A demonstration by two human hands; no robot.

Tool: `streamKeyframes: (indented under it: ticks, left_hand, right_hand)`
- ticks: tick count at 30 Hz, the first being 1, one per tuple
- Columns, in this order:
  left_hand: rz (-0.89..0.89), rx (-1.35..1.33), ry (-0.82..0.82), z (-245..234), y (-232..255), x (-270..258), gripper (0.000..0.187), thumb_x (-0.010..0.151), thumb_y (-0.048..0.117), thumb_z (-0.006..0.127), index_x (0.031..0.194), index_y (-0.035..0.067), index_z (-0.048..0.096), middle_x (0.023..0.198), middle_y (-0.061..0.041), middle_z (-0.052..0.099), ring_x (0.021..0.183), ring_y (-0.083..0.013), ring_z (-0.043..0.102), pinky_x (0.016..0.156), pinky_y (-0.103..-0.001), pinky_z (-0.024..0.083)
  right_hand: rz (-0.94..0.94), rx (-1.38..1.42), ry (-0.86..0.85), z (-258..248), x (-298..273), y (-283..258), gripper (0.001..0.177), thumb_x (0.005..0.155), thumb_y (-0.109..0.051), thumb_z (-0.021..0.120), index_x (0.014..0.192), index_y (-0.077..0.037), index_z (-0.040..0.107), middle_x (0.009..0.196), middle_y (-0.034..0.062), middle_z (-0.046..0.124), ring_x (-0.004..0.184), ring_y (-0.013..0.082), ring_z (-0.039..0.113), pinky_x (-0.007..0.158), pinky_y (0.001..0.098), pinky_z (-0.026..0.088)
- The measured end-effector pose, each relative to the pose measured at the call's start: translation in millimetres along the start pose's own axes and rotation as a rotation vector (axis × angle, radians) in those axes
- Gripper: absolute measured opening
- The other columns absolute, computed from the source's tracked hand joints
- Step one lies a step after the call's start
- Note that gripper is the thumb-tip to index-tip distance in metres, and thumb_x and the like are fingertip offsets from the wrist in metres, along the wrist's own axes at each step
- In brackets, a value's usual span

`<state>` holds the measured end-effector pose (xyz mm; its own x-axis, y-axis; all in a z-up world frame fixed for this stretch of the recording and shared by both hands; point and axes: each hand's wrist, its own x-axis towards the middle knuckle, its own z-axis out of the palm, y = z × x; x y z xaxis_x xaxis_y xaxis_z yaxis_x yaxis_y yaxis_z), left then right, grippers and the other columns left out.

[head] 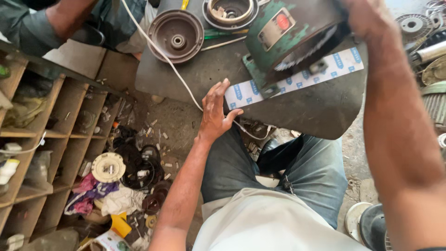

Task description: The person is repairing a motor by inserting small white paper strips into the slots of the stator. They use scissors to cut the strips and place them carefully into the winding slots.

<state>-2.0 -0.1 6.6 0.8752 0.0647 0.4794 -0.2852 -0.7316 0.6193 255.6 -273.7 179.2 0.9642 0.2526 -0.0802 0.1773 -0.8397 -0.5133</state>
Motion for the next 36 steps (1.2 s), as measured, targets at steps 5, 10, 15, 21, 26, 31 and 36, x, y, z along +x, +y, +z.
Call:
streamKeyframes:
  ticks: [5,10,15,21,26,31,36]
  left_hand:
    - [0.002,-0.026,-0.010,-3.6,5.3,4.8,0.102,0.079,0.025,0.091,0.159,0.008,0.030,0.149,-0.010,0.055,0.144,-0.0323,0.046,0.119,-0.047,0.033]
    - [-0.002,-0.061,-0.093,-18.7,9.6,10.5,0.106,0.072,0.018,0.087,0.159,0.006,0.028,0.145,-0.012,0.054,0.140,-0.0325,0.048,0.114,-0.047,0.034]
    - [0.073,0.101,-0.124,-27.8,12.0,22.9,0.097,0.070,0.021,0.081,0.155,0.010,0.037,0.141,-0.016,0.053,0.137,-0.0365,0.046,0.110,-0.048,0.036]
    - [0.148,0.176,-0.120,-29.8,17.2,34.9,0.086,0.070,0.021,0.078,0.149,0.008,0.045,0.135,-0.018,0.055,0.130,-0.0374,0.050,0.104,-0.052,0.038]
    - [0.122,0.174,0.060,-8.8,10.3,28.5,0.059,0.072,0.016,0.075,0.128,0.008,0.058,0.127,-0.014,0.064,0.120,-0.0324,0.059,0.097,-0.047,0.044]
    - [0.153,0.316,0.222,22.2,-6.3,20.8,0.055,0.077,0.020,0.081,0.125,0.007,0.059,0.125,-0.014,0.064,0.113,-0.0309,0.062,0.093,-0.046,0.044]
    - [0.123,0.364,0.245,32.6,-19.3,10.4,0.062,0.080,0.027,0.085,0.131,0.006,0.057,0.129,-0.018,0.062,0.113,-0.0339,0.062,0.094,-0.046,0.044]
  right_hand:
    - [-0.394,0.352,0.313,20.5,-33.8,25.2,0.043,0.108,-0.035,0.063,0.115,0.007,0.065,0.106,0.0161,0.067,0.100,0.0253,0.060,0.086,0.0399,0.046]
    - [-0.289,0.512,0.236,29.4,-26.8,50.3,0.044,0.111,-0.039,0.065,0.112,0.005,0.060,0.103,0.0121,0.061,0.099,0.0219,0.054,0.089,0.0385,0.044]
    - [-0.635,0.555,0.337,41.3,-4.5,62.1,0.038,0.110,-0.025,0.062,0.137,0.002,0.066,0.131,0.0186,0.064,0.121,0.0276,0.060,0.105,0.0395,0.047]
    - [-0.194,0.801,0.487,24.5,-2.4,93.8,0.028,0.107,-0.026,0.067,0.124,-0.004,0.067,0.114,0.0095,0.072,0.101,0.0143,0.070,0.084,0.0296,0.054]
    - [0.001,0.617,0.576,41.0,-6.9,130.9,0.022,0.096,-0.016,0.072,0.112,-0.002,0.075,0.087,0.0092,0.075,0.076,0.0169,0.070,0.069,0.0296,0.054]
    - [-0.019,0.248,0.591,71.3,5.6,157.8,0.019,0.092,-0.018,0.075,0.104,-0.004,0.078,0.090,0.0160,0.076,0.079,0.0283,0.076,0.074,0.0389,0.058]
    - [0.162,-0.279,0.419,77.7,48.3,140.8,0.050,0.090,-0.052,0.080,0.097,-0.002,0.079,0.095,0.0237,0.075,0.089,0.0435,0.073,0.078,0.0517,0.057]
